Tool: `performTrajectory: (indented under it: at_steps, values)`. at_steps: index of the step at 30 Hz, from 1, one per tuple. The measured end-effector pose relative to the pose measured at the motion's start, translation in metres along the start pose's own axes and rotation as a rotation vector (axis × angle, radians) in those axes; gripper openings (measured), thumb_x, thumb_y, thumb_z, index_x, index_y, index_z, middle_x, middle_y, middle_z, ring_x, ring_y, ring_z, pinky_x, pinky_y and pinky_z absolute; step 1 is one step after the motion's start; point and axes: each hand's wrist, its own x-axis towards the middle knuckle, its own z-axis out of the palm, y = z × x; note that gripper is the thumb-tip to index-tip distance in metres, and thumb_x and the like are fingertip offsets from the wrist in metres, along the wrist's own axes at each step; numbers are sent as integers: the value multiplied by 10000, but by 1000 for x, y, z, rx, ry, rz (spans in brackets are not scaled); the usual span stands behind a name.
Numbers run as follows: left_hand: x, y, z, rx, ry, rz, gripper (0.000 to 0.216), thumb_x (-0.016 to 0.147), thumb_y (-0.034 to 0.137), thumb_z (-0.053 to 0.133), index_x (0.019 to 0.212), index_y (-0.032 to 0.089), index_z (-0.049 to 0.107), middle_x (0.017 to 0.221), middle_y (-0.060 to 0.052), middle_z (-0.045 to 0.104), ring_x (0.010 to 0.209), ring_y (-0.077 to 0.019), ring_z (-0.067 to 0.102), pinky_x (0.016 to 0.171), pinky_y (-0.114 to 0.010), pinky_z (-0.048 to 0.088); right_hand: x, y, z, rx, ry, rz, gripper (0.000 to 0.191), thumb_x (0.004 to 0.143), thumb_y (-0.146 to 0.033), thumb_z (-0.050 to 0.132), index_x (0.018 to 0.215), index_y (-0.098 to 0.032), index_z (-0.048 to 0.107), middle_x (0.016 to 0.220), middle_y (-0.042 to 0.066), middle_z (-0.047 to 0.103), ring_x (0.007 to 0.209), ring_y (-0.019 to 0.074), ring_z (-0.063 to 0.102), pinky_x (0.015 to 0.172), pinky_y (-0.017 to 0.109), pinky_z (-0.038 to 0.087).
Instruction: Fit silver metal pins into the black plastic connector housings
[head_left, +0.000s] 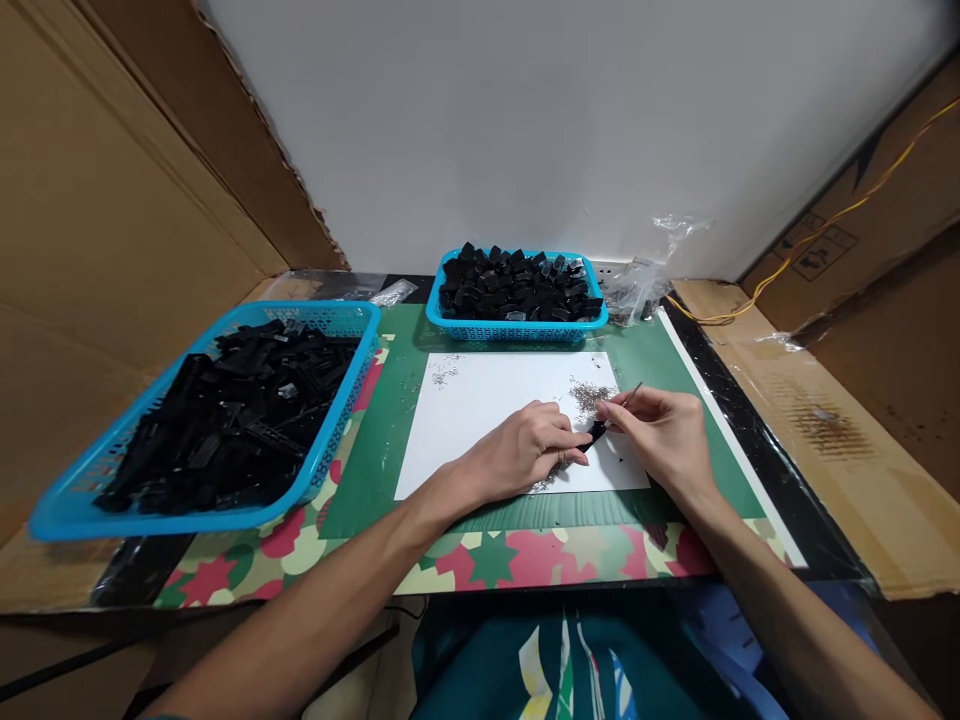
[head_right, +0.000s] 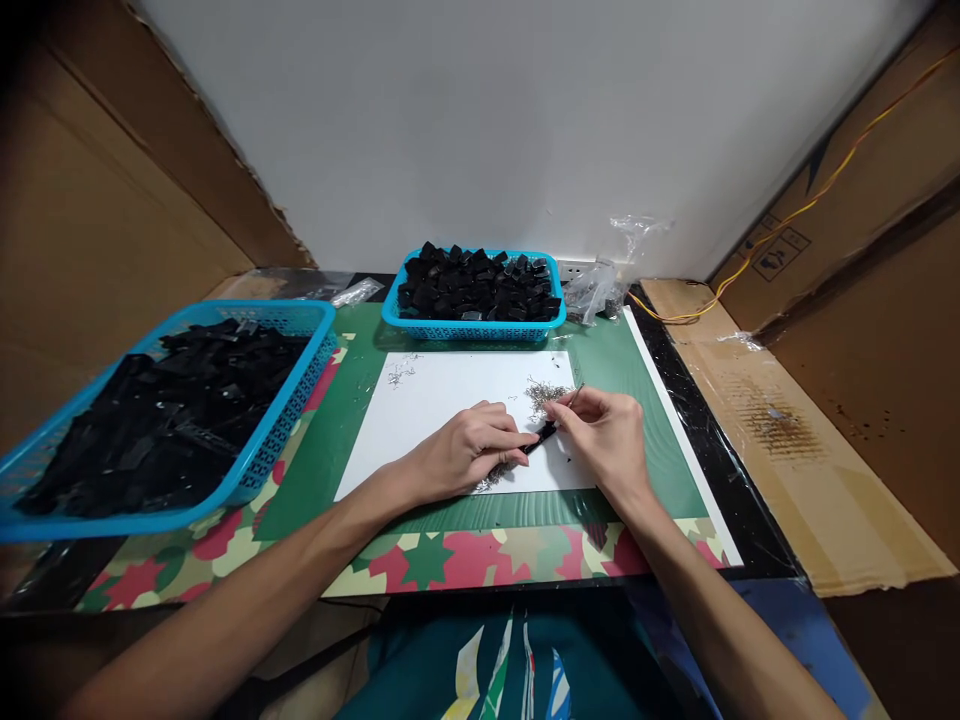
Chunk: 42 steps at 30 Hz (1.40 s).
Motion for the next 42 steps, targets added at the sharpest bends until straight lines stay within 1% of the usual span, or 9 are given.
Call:
performTrajectory:
  at_steps: [7, 12, 15, 20, 23, 25, 31, 36, 42]
  values:
    - [0, 3, -2, -29, 37, -4, 300, 1055, 349, 573, 1104, 156, 798, 796, -61, 698, 775, -183, 605, 817, -334, 479, -2, 1, 4, -13, -3, -18, 267, 821, -427, 814, 729, -176, 809, 737, 60, 809, 641, 216, 743, 554, 270, 512]
    - [0, 11, -10, -30, 314, 64, 295, 1023, 357, 639, 1164, 152, 797, 815, -77, 738, 765, -174, 622, 781, -342, 492, -11, 1, -5, -54, 224, -174, 265, 921, -429, 737, 834, -187, 799, 785, 53, 806, 673, 201, 745, 632, 269, 567]
    - [5, 7, -28, 3, 506, 11, 258, 976, 362, 709, 1146, 200, 814, 879, -76, 756, 815, -179, 640, 776, -344, 497, -14, 2, -12, -99, 286, -278, 245, 958, -413, 700, 875, -195, 775, 786, 49, 797, 662, 204, 759, 673, 276, 605]
    - [28, -19, -80, 139, 706, -275, 250, 954, 403, 732, 1115, 235, 823, 1012, -72, 747, 975, -212, 655, 881, -386, 528, -18, 3, -9, -141, 214, -494, 203, 981, -353, 670, 836, -230, 740, 687, 6, 754, 568, 197, 748, 593, 262, 606]
    - [56, -38, -104, 228, 634, -469, 206, 973, 355, 704, 1018, 206, 840, 1066, -81, 763, 990, -211, 680, 913, -378, 536, -19, 6, -3, -120, 175, -572, 161, 987, -308, 657, 868, -248, 746, 772, 16, 792, 638, 220, 783, 609, 275, 614]
    - [78, -49, -109, 265, 559, -501, 199, 976, 338, 695, 975, 210, 848, 1044, -80, 786, 978, -215, 696, 922, -370, 532, -19, 8, -1, -114, 146, -589, 154, 992, -297, 651, 881, -256, 748, 806, 18, 802, 659, 227, 789, 618, 282, 616]
    - [136, -72, -92, 367, 386, -503, 169, 923, 351, 751, 929, 216, 852, 1024, -93, 804, 1056, -268, 687, 1027, -413, 459, -15, 11, -1, -65, 195, -581, 185, 1015, -295, 609, 952, -226, 769, 835, 50, 812, 673, 223, 798, 627, 268, 627]
    - [149, -79, -79, 407, 294, -444, 225, 916, 392, 761, 853, 194, 846, 1005, -116, 795, 1041, -286, 680, 1033, -434, 412, -14, 12, -1, -66, 184, -509, 221, 1029, -319, 585, 1112, -206, 755, 815, 56, 808, 667, 218, 801, 575, 246, 604]
    - [158, -78, -70, 421, 315, -447, 417, 997, 531, 614, 951, 183, 840, 1042, -135, 770, 1044, -301, 669, 1024, -452, 391, -13, 13, 1, -95, 114, -450, 290, 1054, -330, 531, 1247, -191, 698, 758, 28, 769, 646, 184, 766, 593, 239, 553]
